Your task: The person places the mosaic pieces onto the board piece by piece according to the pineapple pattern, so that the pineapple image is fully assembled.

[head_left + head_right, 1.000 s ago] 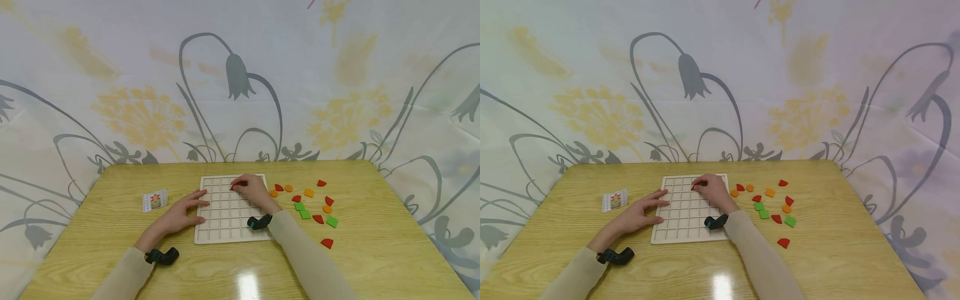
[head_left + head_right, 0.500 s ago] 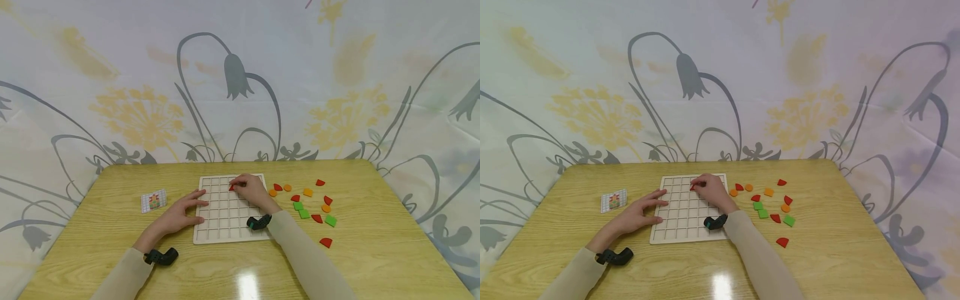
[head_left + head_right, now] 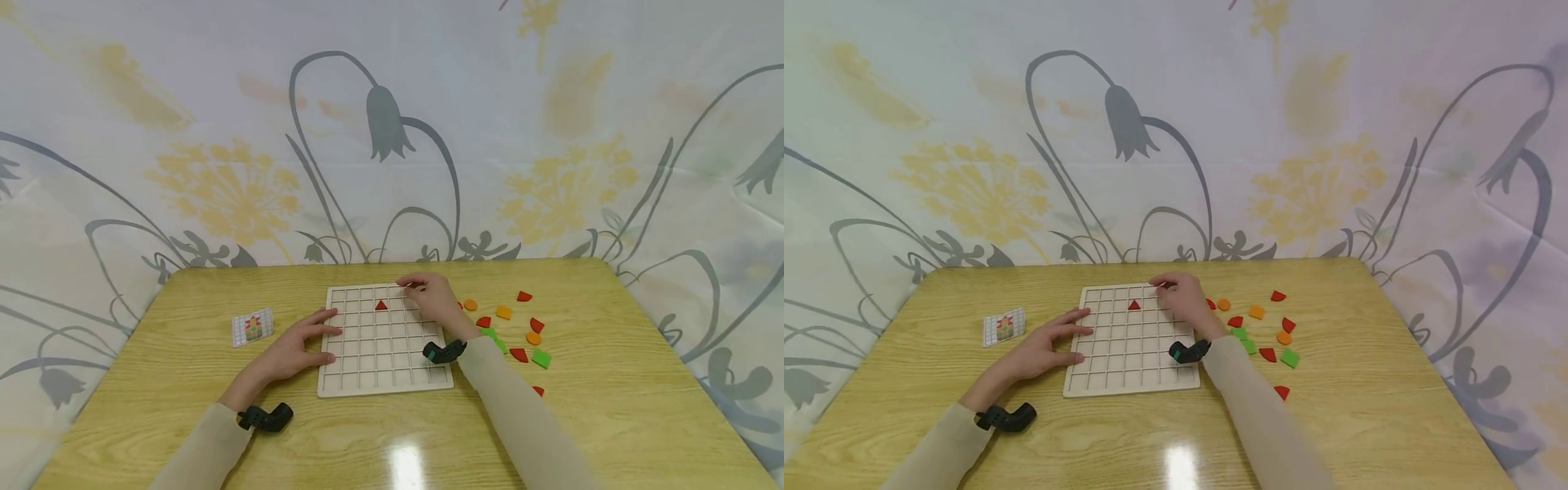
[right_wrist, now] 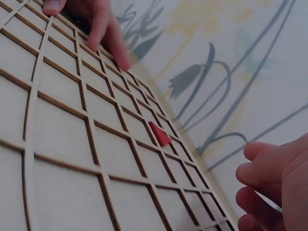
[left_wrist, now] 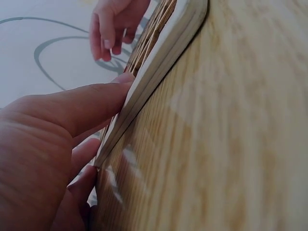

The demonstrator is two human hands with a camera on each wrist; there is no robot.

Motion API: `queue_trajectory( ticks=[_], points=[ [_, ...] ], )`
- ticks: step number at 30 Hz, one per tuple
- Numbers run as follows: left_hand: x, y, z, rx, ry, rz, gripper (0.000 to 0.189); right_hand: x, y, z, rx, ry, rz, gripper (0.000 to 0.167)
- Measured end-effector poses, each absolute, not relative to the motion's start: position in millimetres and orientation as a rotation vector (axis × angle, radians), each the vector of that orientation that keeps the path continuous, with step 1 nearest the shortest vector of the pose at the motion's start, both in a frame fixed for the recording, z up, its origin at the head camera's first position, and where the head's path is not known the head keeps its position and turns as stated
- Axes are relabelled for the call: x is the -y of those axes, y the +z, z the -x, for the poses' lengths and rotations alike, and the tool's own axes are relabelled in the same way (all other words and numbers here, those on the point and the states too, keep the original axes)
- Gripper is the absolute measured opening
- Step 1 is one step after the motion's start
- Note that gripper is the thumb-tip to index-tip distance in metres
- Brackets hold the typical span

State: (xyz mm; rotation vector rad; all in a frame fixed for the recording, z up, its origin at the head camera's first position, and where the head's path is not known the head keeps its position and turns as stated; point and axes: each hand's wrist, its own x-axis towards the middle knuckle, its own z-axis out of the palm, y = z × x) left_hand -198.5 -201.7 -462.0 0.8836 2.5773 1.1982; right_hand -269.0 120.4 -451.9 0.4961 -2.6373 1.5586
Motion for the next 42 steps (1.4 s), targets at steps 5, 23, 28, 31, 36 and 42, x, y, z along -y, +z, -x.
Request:
queue_trajectory(
  ticks=[5, 23, 28, 31, 36, 42],
  points=[
    [201.6, -460.1, 198.8, -2.578, 1.194, -0.871, 0.045, -151.0, -447.6, 269.7, 2.677, 1.539, -0.438, 0.019],
    [200.5, -457.9, 195.8, -2.573, 1.200, -0.870, 0.045, -287.6, -449.0, 242.4, 2.837, 1.261, -0.258, 0.026],
    [200.1, -459.5, 196.4, -2.573, 1.194, -0.879, 0.046, -295.4, -447.9, 234.4, 2.870, 1.098, -0.396, 0.019],
    [199.8, -460.2, 196.6, -2.575, 1.192, -0.887, 0.045, -298.5, -447.2, 232.8, 2.873, 0.999, -0.499, 0.016],
    [199.3, -460.6, 196.5, -2.584, 1.188, -0.888, 0.045, -302.6, -448.4, 232.5, 2.870, 0.906, -0.609, 0.013],
    [200.2, -459.7, 196.3, -2.591, 1.192, -0.918, 0.044, -301.8, -449.1, 231.9, 2.873, 0.860, -0.635, 0.012]
  ],
)
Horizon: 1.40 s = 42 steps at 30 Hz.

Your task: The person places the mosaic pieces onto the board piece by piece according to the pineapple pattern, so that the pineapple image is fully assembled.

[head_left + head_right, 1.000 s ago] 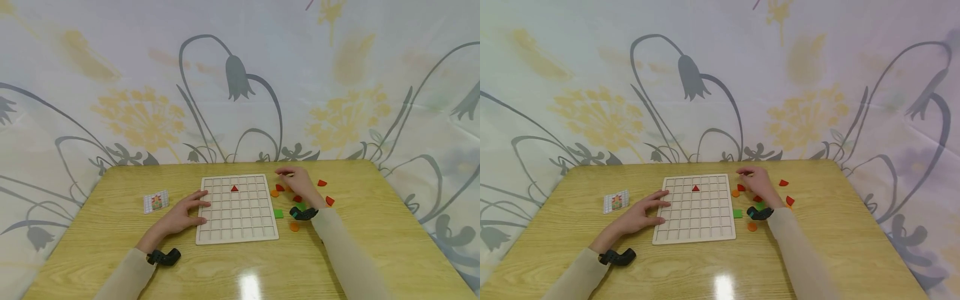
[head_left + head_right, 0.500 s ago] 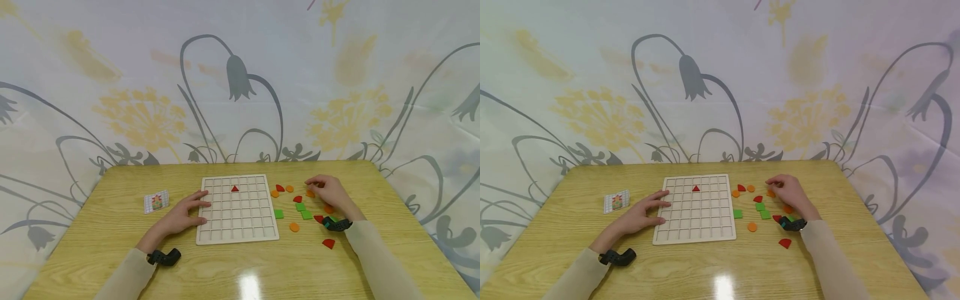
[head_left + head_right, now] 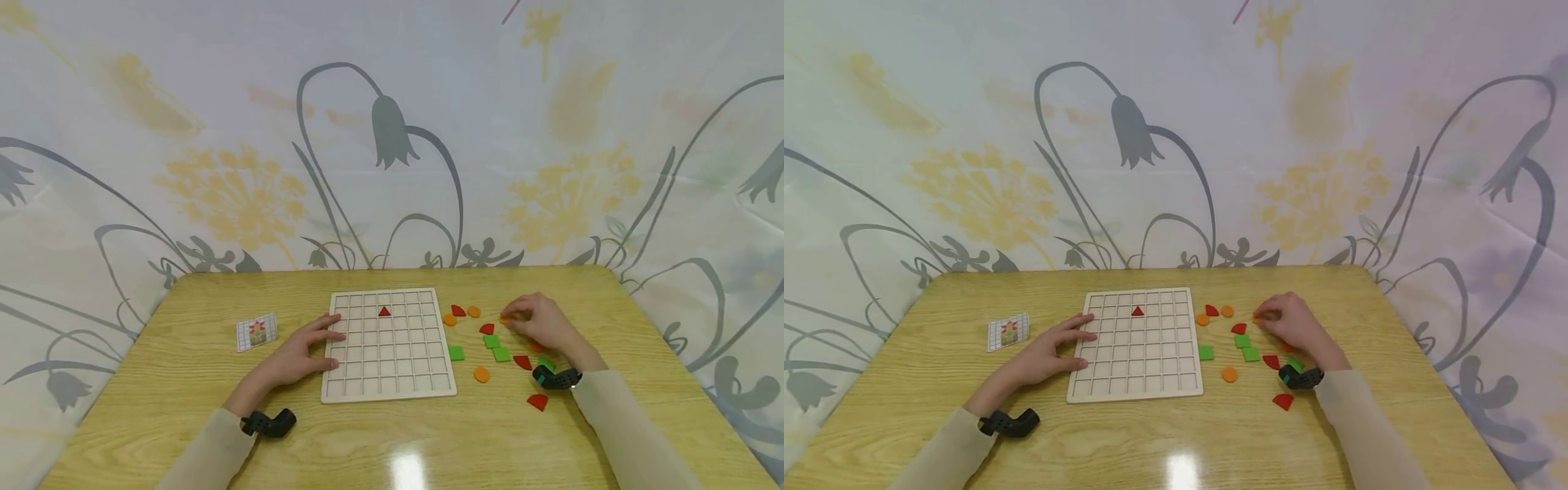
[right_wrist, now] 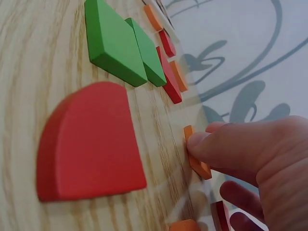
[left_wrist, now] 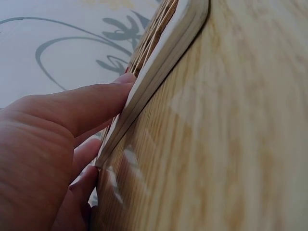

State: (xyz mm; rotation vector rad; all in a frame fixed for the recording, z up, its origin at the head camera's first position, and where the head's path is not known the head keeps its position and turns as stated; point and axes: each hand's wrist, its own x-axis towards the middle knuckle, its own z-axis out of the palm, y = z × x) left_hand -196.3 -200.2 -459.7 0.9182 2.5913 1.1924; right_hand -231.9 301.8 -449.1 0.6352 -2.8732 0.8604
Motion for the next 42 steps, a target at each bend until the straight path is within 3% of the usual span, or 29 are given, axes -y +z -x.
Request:
queue_trajectory(
  ticks=[17, 42],
  points=[
    [198.4, -459.1, 198.3, -2.595, 1.186, -0.943, 0.043, -277.2, -441.4, 226.5, 2.768, 0.920, -0.576, 0.020],
    [199.7, -460.2, 196.4, -2.586, 1.207, -0.900, 0.043, -115.7, -454.8, 236.7, 2.687, 1.420, -0.633, 0.007]
  ],
)
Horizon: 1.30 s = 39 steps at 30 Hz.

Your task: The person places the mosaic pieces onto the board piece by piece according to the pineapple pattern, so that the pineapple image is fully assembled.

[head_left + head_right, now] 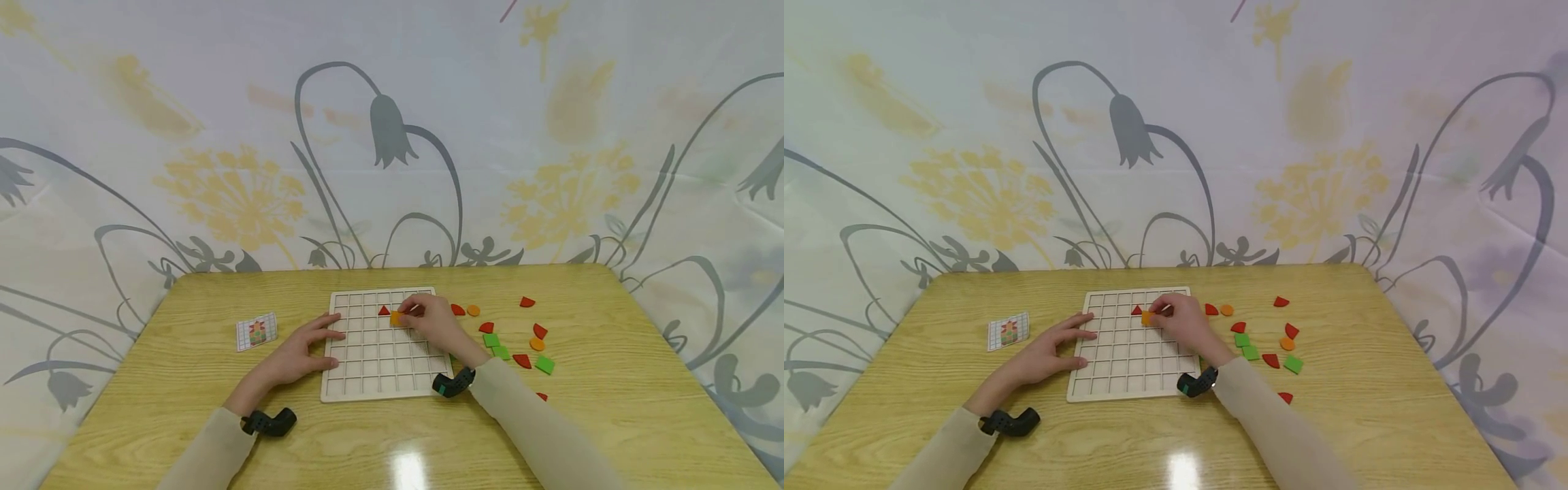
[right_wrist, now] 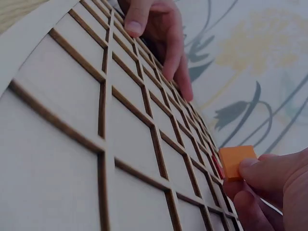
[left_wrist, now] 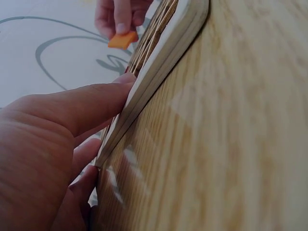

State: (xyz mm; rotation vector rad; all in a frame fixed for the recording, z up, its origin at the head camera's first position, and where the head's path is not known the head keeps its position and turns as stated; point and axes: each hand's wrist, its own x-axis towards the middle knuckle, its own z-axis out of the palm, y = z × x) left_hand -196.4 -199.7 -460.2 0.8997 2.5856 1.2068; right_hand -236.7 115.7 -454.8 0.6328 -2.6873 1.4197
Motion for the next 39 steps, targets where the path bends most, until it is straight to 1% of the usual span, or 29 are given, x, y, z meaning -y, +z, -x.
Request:
queue_trajectory(
  ticks=[5, 13, 28, 34, 39],
  points=[
    [199.3, -459.5, 197.0, -2.590, 1.206, -0.907, 0.043, -100.0, -459.4, 241.4, 2.675, 1.423, -0.675, 0.006],
    [199.2, -458.7, 195.7, -2.593, 1.197, -0.911, 0.043, -95.7, -470.7, 245.7, 2.698, 1.446, -0.674, 0.006],
    [200.6, -459.4, 196.0, -2.601, 1.200, -0.927, 0.043, -93.3, -467.0, 243.2, 2.726, 1.389, -0.654, 0.008],
    [201.5, -459.4, 195.6, -2.606, 1.201, -0.952, 0.042, -99.0, -469.6, 247.5, 2.654, 1.551, -0.598, 0.010],
    [200.9, -460.8, 195.7, -2.619, 1.189, -0.972, 0.040, -115.2, -461.1, 247.2, 2.648, 1.590, -0.548, 0.012]
  ],
)
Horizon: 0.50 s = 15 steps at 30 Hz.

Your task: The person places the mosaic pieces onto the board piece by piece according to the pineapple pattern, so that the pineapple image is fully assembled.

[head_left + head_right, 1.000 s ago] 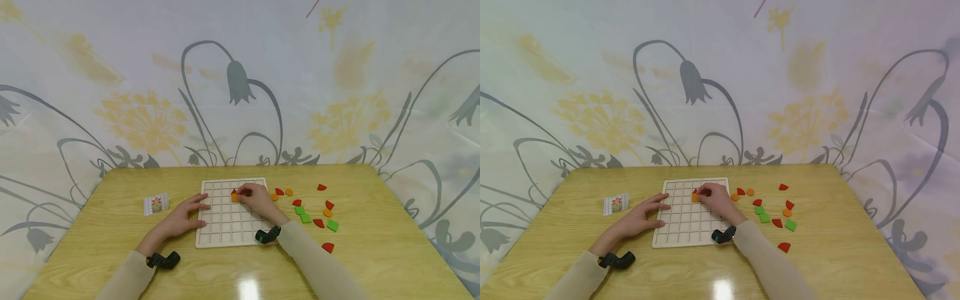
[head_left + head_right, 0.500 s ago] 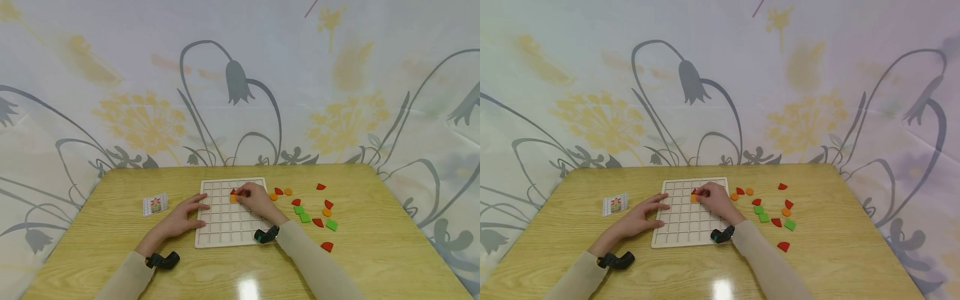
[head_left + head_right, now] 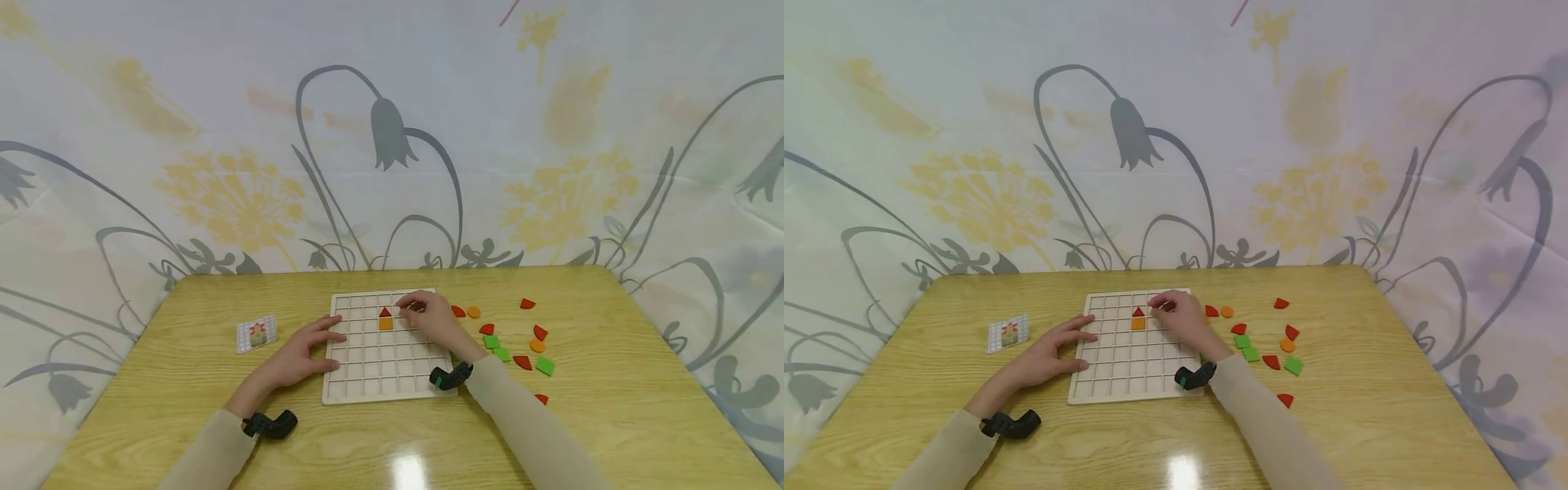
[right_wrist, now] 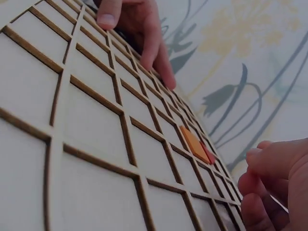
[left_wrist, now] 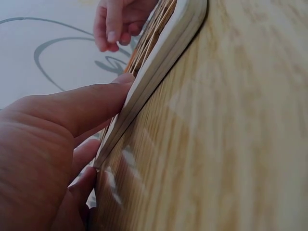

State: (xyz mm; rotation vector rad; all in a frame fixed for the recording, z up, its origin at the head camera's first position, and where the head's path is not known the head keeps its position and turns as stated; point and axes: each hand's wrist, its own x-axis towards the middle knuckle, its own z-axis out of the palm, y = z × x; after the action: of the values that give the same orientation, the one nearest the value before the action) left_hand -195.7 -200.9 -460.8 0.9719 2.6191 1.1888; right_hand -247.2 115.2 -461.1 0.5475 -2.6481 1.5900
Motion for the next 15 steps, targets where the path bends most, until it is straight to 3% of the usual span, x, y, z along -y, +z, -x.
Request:
queue_trajectory(
  ticks=[15],
  points=[
    [200.8, -462.6, 196.6, -2.599, 1.204, -0.966, 0.041, -221.2, -455.6, 252.5, 2.758, 1.389, -0.361, 0.019]
  ],
)
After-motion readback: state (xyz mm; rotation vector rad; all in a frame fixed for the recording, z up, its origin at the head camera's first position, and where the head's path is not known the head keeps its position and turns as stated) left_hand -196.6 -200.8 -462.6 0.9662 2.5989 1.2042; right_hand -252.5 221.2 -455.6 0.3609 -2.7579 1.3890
